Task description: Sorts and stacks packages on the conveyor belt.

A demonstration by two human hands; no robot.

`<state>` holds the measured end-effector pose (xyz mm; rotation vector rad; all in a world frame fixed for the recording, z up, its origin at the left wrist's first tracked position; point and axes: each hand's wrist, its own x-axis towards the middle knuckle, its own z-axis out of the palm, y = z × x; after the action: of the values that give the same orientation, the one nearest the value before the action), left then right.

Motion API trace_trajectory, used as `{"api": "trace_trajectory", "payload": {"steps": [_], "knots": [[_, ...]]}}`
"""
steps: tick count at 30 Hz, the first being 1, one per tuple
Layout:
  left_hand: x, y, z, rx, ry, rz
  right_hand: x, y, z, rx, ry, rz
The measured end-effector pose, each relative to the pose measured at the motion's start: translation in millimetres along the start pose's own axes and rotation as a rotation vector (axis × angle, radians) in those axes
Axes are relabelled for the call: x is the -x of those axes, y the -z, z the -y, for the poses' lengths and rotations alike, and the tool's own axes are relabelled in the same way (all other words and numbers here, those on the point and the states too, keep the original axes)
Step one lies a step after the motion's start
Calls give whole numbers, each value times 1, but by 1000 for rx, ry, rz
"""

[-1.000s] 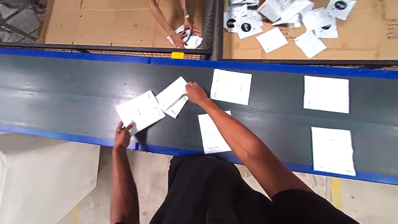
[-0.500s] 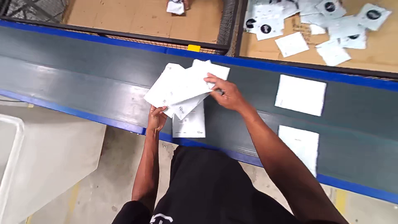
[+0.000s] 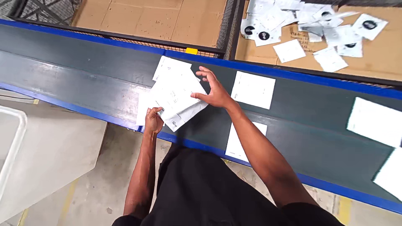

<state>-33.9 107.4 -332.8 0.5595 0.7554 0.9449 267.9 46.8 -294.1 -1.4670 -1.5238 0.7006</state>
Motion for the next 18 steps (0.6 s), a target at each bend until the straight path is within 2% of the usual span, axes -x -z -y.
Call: {"api": "trace_trajectory", "payload": {"steps": [3, 5, 7, 8, 10, 11, 12, 14, 16, 18], "knots": [[-8, 6, -5, -19, 74, 52, -15, -10, 5, -282, -302, 77], [-21, 15, -10, -99, 148, 185, -25, -11, 1, -420, -403, 82], [-45, 45, -30, -307, 148, 355, -26, 10, -14, -368, -504, -105], [-58, 69, -46, -505, 97, 329, -24, 25, -24, -374, -558, -277], [-81, 132, -80, -929, -35, 53, -24, 52, -59, -634, -582, -670], [-94, 168, -98, -1110, -71, -106, -28, 57, -76, -757, -583, -777], [-104, 203, -115, -1271, -69, -234, -33, 46, -85, -727, -655, -810], [-130, 252, -143, -1542, -17, -382, -70, -10, -90, -424, -719, -650], [-149, 276, -158, -1772, 117, -435, -125, -93, -87, -61, -635, -344], [-167, 285, -175, -1870, 190, -484, -203, -179, -73, 218, -477, -71]]}}
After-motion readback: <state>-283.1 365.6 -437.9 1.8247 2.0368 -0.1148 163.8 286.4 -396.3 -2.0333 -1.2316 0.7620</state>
